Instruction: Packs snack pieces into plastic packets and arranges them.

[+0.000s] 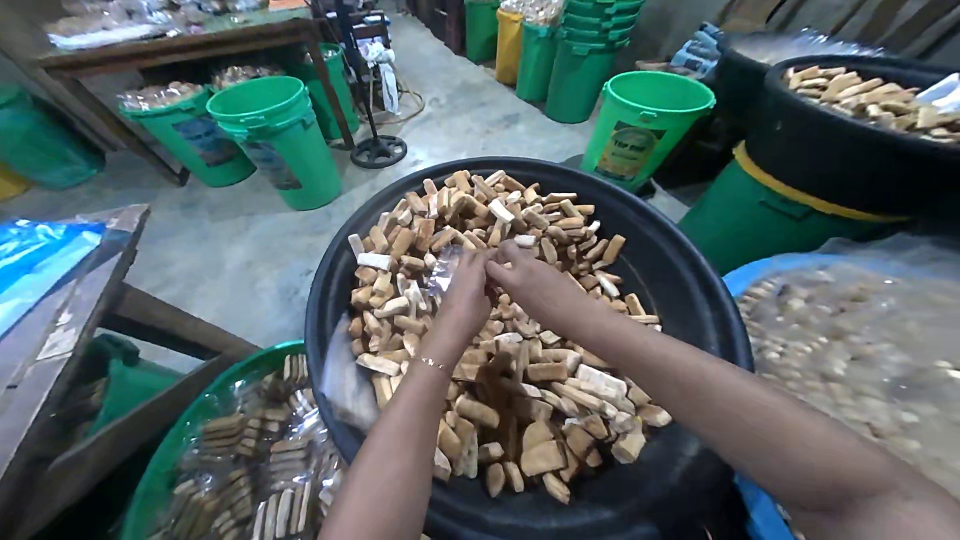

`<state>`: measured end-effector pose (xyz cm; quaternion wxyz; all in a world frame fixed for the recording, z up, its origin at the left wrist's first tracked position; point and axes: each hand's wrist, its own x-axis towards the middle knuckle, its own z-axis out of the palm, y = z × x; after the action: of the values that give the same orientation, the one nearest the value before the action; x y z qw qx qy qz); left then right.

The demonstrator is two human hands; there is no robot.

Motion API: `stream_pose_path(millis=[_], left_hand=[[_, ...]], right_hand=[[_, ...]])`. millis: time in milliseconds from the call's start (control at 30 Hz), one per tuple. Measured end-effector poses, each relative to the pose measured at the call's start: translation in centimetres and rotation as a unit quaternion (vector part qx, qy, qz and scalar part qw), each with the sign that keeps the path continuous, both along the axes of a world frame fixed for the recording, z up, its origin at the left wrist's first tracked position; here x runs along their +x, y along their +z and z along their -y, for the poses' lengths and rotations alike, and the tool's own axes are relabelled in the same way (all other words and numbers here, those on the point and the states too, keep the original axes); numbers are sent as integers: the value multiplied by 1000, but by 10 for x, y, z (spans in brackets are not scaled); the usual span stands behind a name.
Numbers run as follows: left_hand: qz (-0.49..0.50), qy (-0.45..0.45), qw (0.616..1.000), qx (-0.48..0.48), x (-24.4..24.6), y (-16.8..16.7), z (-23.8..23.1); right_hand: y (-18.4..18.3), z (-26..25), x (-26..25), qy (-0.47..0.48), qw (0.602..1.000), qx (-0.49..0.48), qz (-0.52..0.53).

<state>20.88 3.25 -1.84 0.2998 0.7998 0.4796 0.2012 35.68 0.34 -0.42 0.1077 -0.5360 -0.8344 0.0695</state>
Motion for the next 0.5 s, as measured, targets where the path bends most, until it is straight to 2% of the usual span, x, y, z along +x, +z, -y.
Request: stream_pose_path(millis=[33,133,233,333,400,467,500], left_hand=[[17,8,1000,16,0,-1,2],[58,27,997,38,-3,6,4],[136,-6,984,115,5,17,23],[257,-33,941,217,-4,21,27],[358,27,920,160,-27,23,15],[411,84,908,-14,-42,16,-1],[432,95,890,-114,-42,11,-7]], right_hand=[[7,3,-3,-11,1000,-25,-10],[25,5,-6,-69,983,-75,-150],[26,0,-6,-96,982,-85,-140],[31,-2,4,-76,978,-75,-180],[37,-3,13,-24,977,-9,-210],[41,0,16,5,970,34,-242],[42,1,13,17,968,49,-245]])
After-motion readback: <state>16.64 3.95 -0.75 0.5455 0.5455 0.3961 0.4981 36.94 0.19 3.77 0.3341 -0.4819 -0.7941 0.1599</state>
